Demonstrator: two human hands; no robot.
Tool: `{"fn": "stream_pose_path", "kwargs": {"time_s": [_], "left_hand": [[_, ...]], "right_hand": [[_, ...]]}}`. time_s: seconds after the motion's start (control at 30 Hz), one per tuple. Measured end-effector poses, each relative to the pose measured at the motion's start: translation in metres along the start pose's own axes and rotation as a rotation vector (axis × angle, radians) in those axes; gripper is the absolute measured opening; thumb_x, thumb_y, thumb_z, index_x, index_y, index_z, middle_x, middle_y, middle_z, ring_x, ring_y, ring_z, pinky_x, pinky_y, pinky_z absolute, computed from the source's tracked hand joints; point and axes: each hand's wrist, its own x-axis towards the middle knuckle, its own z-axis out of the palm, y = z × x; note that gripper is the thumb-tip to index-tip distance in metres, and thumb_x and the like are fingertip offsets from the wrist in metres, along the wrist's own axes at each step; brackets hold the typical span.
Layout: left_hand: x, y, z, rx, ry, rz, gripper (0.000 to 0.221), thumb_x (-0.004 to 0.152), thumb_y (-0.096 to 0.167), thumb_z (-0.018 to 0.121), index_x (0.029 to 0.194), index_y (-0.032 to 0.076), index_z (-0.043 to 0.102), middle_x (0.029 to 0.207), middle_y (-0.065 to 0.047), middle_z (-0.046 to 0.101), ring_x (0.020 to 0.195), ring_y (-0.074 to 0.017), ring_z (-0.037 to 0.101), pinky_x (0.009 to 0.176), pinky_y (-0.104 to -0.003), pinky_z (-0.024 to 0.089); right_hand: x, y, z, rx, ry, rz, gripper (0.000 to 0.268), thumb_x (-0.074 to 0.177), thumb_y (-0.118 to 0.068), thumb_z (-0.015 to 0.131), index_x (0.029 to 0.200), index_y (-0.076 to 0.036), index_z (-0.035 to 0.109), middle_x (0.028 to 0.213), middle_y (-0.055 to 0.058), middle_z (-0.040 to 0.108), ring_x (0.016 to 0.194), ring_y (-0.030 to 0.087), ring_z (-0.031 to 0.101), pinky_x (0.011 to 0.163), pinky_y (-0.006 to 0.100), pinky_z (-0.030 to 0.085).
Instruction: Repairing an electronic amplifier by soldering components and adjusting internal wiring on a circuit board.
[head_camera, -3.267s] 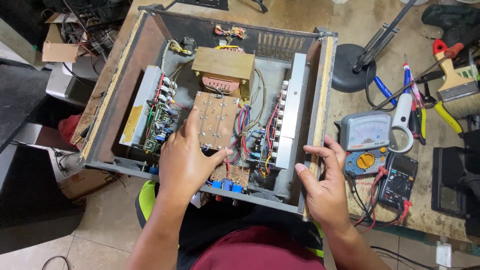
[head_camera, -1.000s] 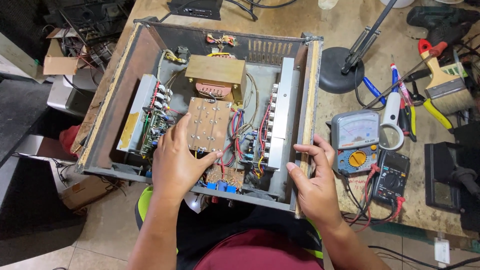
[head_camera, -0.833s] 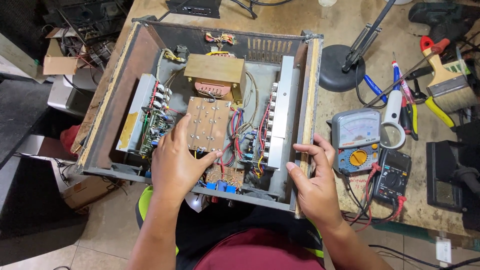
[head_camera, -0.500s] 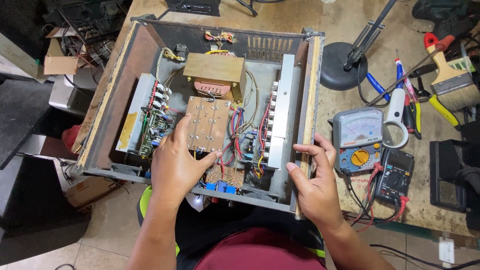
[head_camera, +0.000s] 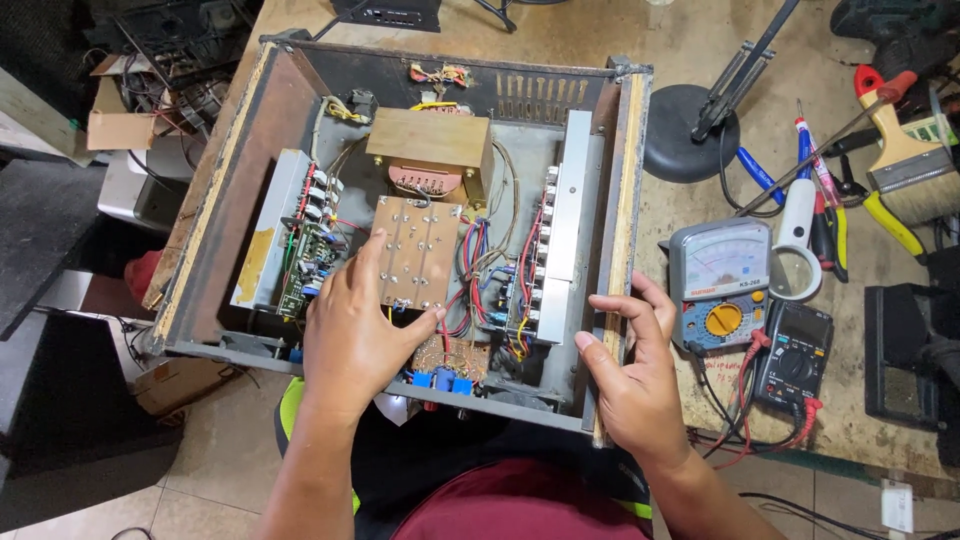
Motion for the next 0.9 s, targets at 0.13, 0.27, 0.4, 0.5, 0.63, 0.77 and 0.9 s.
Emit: {"fn": "stream_pose_path", "kwargs": {"time_s": [0.13,0.27,0.4,0.5,0.63,0.77,0.9], "left_hand": [[0.000,0.003,-0.003,-0.008,-0.046,-0.032,0.101,0.075,0.049,0.082,0.158,0.022,0.033,0.143,-0.016,0.054,0.132,-0.0377,0.050,0.103,-0.054,0.042],[0.001,-0.001,0.001,-0.006,-0.037,-0.011,0.103,0.073,0.050,0.083,0.159,0.023,0.033,0.142,-0.011,0.050,0.131,-0.0333,0.050,0.100,-0.052,0.045],[0.001,0.002,-0.002,-0.008,-0.059,-0.029,0.100,0.075,0.050,0.083,0.158,0.023,0.034,0.145,-0.012,0.048,0.132,-0.0340,0.049,0.101,-0.053,0.045],[0.001,0.004,-0.005,-0.020,-0.083,-0.052,0.104,0.076,0.051,0.081,0.161,0.025,0.028,0.149,-0.010,0.044,0.136,-0.0327,0.045,0.105,-0.053,0.041],[0.002,0.006,-0.007,-0.028,-0.125,-0.089,0.106,0.078,0.055,0.081,0.162,0.025,0.023,0.154,-0.012,0.041,0.142,-0.0330,0.040,0.109,-0.054,0.038],[0.003,0.003,-0.004,-0.043,-0.115,-0.078,0.105,0.078,0.054,0.081,0.161,0.023,0.025,0.154,-0.014,0.042,0.139,-0.0355,0.043,0.109,-0.054,0.039],[0.000,0.015,-0.015,-0.100,-0.165,-0.150,0.107,0.079,0.049,0.083,0.162,0.026,0.020,0.144,-0.021,0.051,0.122,-0.0445,0.058,0.094,-0.056,0.050]], "right_hand": [[0.000,0.001,0.000,-0.006,0.004,0.002,0.030,0.089,-0.012,0.069,0.118,-0.020,0.065,0.155,0.017,0.035,0.154,0.026,0.032,0.123,0.041,0.022],[0.000,0.002,0.000,-0.014,0.007,-0.006,0.031,0.088,-0.012,0.070,0.118,-0.019,0.065,0.154,0.018,0.036,0.154,0.026,0.033,0.123,0.041,0.023],[0.000,0.001,0.000,-0.008,0.004,0.006,0.031,0.088,-0.011,0.070,0.118,-0.019,0.065,0.155,0.017,0.035,0.154,0.026,0.033,0.122,0.041,0.023],[0.000,0.001,0.001,0.006,0.006,0.012,0.030,0.088,-0.011,0.069,0.117,-0.020,0.065,0.155,0.017,0.034,0.155,0.025,0.032,0.123,0.041,0.022],[0.001,0.001,0.001,0.006,0.009,0.010,0.031,0.088,-0.010,0.069,0.117,-0.019,0.065,0.155,0.017,0.035,0.155,0.025,0.032,0.122,0.040,0.023],[0.001,0.000,0.000,-0.009,0.006,0.013,0.030,0.088,-0.011,0.070,0.116,-0.019,0.066,0.155,0.016,0.036,0.155,0.026,0.033,0.122,0.042,0.023],[0.001,0.001,0.000,-0.007,0.007,0.016,0.030,0.087,-0.011,0.070,0.116,-0.019,0.066,0.155,0.016,0.036,0.154,0.026,0.033,0.122,0.041,0.024]]}}
